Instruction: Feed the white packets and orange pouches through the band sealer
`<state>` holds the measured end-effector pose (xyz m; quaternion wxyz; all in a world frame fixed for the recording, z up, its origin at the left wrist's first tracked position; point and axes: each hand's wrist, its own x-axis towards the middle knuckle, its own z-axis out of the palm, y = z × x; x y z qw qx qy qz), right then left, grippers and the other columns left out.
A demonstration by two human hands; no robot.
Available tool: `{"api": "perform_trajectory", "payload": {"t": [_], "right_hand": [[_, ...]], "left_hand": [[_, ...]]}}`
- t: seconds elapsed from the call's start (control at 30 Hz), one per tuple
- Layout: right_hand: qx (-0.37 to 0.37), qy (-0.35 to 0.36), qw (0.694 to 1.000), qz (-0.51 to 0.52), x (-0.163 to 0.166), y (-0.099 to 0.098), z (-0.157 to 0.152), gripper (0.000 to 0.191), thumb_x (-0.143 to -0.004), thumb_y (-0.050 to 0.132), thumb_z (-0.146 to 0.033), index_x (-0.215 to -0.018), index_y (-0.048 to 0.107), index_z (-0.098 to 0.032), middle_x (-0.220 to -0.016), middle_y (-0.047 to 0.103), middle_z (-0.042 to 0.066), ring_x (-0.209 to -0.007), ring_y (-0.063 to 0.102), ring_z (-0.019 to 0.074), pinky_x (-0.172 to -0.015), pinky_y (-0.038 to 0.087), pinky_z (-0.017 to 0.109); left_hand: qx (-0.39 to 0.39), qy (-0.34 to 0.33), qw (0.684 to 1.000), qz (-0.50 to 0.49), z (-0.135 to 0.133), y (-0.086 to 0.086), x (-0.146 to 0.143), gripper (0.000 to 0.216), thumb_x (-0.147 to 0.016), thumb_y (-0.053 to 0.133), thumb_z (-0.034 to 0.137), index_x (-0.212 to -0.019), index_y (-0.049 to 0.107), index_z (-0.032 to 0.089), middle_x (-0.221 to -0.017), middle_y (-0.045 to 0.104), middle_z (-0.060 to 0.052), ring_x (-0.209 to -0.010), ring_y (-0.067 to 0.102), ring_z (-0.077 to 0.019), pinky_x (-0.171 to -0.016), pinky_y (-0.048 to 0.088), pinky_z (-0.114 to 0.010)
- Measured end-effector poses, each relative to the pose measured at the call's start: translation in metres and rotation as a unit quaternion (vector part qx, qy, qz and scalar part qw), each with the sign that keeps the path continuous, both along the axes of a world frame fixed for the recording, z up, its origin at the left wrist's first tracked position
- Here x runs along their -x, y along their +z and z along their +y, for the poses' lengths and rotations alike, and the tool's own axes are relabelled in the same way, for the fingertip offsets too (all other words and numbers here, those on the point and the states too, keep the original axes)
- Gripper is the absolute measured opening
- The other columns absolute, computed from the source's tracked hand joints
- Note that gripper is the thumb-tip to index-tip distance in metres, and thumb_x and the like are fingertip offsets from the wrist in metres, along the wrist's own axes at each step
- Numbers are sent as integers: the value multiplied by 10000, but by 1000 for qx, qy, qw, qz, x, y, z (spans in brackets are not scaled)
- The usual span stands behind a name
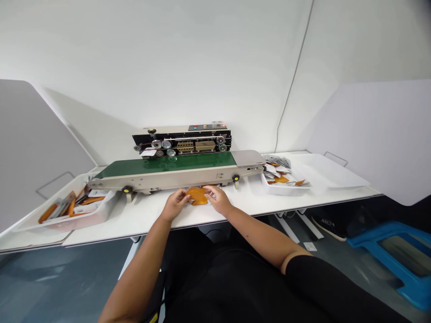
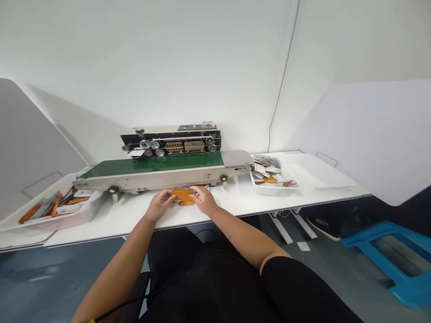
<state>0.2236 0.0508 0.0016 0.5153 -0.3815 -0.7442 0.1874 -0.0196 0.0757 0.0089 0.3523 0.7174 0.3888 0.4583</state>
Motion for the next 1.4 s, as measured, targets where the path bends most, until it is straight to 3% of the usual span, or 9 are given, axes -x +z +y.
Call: {"api": "perform_trajectory", "payload": {"t": [0.1,0.27,0.33,0.6,0.83,1.13,1.3,1.4], "right_hand": [[34,-4,999,-20,1,-2,1,265,-937,596,-284,-1156,727,-213,-1073,748,83,-959,674,215,-892,532,347],[93,-2,996,14,2,-3,4,234,-919,592,-281,-1057,765,-204,-963,767,67,-889,694,214,-844,534,334],[114,13,993,26,1,-3,4,221,-920,582,-300,-993,766,-200,-921,761,55,-833,685,199,-790,529,310],[135,59,989,12,-1,-1,0,195,-913,568,-315,-835,703,-197,-739,674,-7,-657,577,140,-637,442,245],[153,70,986,13,0,-4,1,185,-915,578,-317,-887,719,-200,-763,693,1,-687,610,149,-659,473,255],[163,77,983,44,1,-9,4,222,-916,602,-320,-1074,714,-209,-690,635,-21,-635,609,146,-652,491,267],[170,107,976,85,2,-14,7,363,-874,664,-367,-1193,689,-194,-885,711,29,-792,675,177,-744,540,294],[165,117,978,56,3,-15,9,383,-846,706,-368,-1188,709,-195,-1040,741,58,-912,688,208,-800,544,310]], "left_hand": [[4,-13,1000,7,-4,3,-2,408,-861,701,579,-943,606,192,-800,721,-40,-709,718,-199,-694,603,-336],[8,-73,997,22,-10,7,-4,563,-904,679,508,-1347,545,187,-800,680,-11,-718,690,-182,-673,583,-309],[0,-88,995,52,-13,10,-4,566,-919,665,489,-1381,545,184,-764,661,-3,-687,658,-170,-638,559,-285],[-5,-121,989,84,-16,11,-3,509,-925,652,480,-1332,590,181,-732,638,-1,-656,613,-163,-601,508,-256],[17,-94,993,77,-12,8,-2,356,-897,687,458,-1122,630,187,-711,633,14,-642,601,-149,-602,489,-247],[56,-72,995,39,-13,8,-3,417,-858,716,484,-1138,603,196,-707,664,22,-604,609,-144,-555,483,-232],[46,-16,999,18,-4,2,-2,468,-825,711,589,-1066,643,194,-728,695,-12,-604,640,-174,-569,524,-280],[57,-41,997,-11,-2,-1,-2,438,-819,737,587,-955,594,196,-746,716,-24,-661,689,-190,-641,559,-305]]}}
